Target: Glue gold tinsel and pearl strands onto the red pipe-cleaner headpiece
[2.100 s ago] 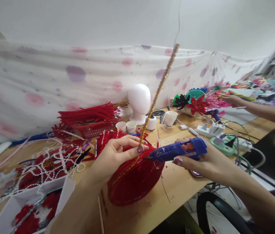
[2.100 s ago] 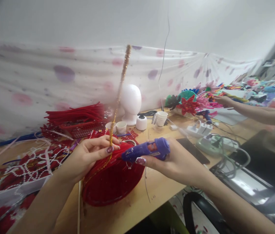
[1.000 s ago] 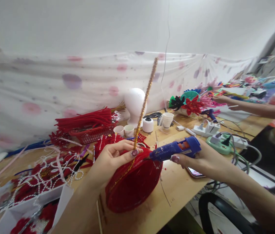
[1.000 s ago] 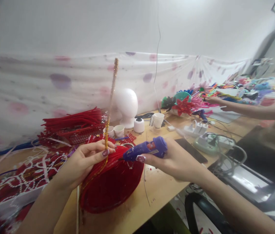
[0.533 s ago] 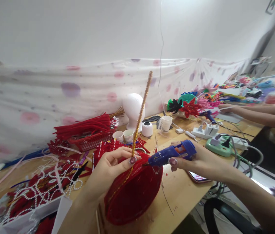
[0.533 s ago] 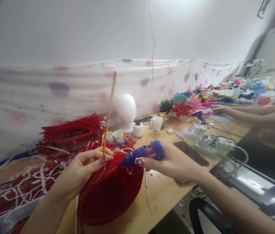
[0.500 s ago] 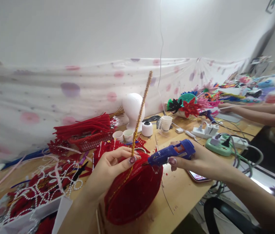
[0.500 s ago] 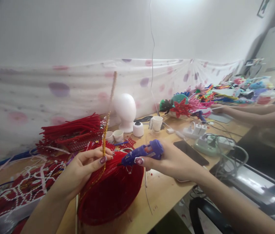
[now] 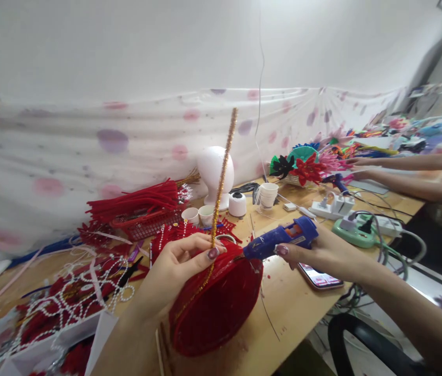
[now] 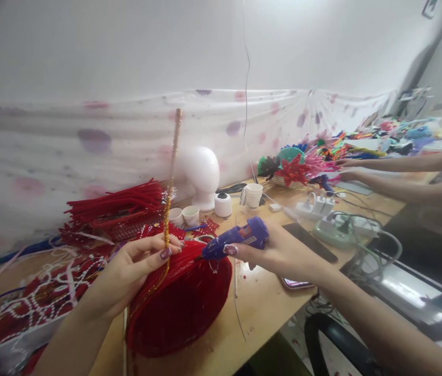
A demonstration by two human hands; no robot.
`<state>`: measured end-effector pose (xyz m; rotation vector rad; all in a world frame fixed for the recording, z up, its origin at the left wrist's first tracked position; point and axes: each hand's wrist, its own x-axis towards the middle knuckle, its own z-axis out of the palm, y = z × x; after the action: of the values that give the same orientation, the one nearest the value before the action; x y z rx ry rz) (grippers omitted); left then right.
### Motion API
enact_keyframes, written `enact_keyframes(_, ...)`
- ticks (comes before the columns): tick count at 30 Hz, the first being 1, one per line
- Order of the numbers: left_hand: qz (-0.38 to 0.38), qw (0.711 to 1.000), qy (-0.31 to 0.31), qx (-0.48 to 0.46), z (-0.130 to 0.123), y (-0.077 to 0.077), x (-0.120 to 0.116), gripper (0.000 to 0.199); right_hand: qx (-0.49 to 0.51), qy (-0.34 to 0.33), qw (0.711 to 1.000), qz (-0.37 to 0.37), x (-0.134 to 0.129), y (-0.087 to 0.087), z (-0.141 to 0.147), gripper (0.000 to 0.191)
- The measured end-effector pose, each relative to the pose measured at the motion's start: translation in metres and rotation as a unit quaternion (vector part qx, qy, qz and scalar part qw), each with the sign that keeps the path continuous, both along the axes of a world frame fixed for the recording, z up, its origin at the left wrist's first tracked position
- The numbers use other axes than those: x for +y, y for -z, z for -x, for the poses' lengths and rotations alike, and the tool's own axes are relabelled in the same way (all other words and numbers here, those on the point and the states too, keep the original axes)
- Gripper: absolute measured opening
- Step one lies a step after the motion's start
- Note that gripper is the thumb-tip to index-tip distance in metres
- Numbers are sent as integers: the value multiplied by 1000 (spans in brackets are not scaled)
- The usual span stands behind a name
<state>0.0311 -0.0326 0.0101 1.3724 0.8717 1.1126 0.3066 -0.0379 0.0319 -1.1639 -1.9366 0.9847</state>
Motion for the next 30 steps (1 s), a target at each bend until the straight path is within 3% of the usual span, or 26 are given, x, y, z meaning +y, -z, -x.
enact_keyframes(12, 8, 1000, 3, -8, 1, -1, -1, 30, -7, 42, 999, -17, 7, 9, -11, 40)
enact_keyframes(20, 31, 999, 14, -14, 2, -2, -3, 28, -20, 37, 999, -28, 5, 7, -15, 40)
enact_keyframes(30, 44, 998, 35, -6, 8, -2, -4, 23, -33, 63, 997, -1, 7, 13, -23, 46)
